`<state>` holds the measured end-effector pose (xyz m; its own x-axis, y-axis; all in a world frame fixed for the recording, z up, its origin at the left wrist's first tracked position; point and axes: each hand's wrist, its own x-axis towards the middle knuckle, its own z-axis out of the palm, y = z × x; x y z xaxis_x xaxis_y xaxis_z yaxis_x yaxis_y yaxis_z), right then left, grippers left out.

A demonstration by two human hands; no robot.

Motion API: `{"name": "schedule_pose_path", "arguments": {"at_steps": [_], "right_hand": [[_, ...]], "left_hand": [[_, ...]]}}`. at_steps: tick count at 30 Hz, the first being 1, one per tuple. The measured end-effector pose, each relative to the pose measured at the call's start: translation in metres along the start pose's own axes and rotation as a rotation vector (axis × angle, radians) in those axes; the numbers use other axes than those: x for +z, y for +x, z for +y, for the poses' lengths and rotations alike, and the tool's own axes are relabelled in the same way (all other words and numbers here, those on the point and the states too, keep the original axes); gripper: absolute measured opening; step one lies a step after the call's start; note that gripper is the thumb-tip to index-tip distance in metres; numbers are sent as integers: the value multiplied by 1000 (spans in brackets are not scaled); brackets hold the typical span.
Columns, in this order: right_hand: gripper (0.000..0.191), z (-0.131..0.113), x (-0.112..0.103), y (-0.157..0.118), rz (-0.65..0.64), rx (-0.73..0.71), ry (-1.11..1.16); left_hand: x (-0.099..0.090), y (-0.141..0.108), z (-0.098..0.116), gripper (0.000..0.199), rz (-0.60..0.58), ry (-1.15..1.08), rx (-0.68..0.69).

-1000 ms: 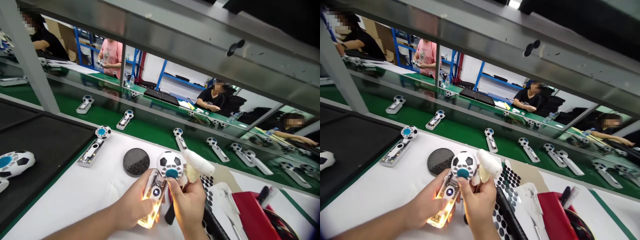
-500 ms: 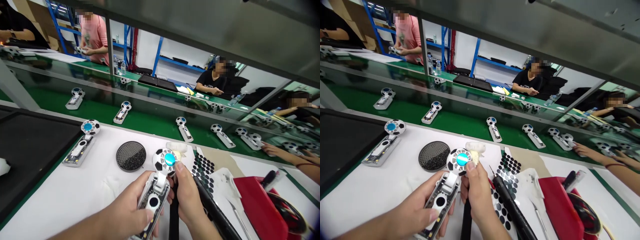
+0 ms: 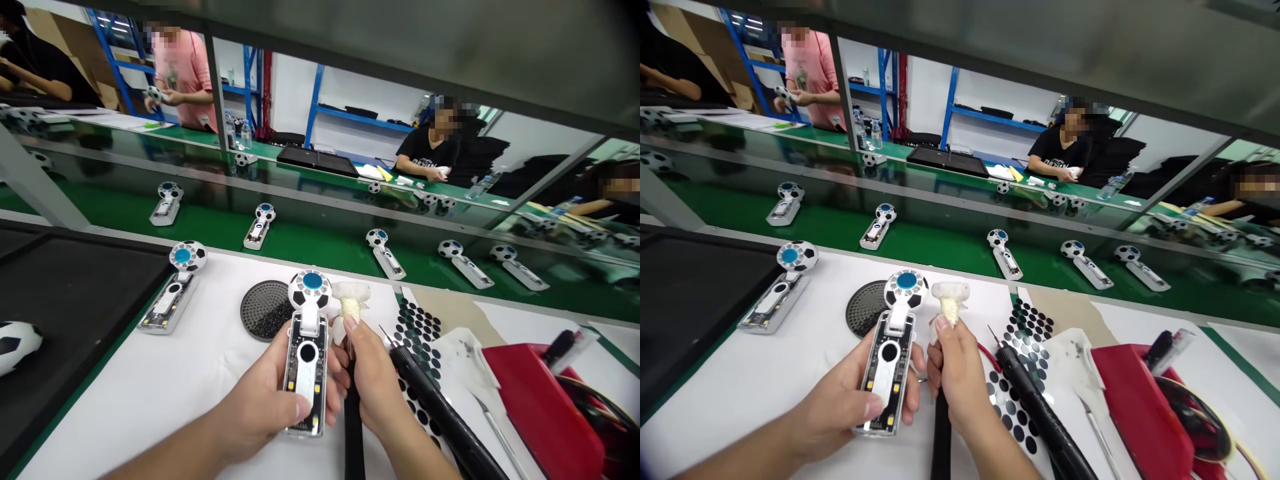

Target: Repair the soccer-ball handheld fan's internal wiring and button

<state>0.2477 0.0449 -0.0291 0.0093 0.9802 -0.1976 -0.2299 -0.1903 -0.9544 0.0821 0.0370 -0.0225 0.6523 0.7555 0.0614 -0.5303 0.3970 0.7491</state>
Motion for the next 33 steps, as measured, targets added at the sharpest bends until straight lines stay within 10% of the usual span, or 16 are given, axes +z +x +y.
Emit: {"name": "schedule_pose_path", "arguments": {"at_steps": [14, 33], "right_hand": [[26, 10, 10, -16, -286, -53, 82], [34, 2, 18, -15, -127, 52, 74]], "left_hand": [[2, -2, 0, 67, 84, -73, 18], [0, -3, -2, 40, 26, -78, 103]]}}
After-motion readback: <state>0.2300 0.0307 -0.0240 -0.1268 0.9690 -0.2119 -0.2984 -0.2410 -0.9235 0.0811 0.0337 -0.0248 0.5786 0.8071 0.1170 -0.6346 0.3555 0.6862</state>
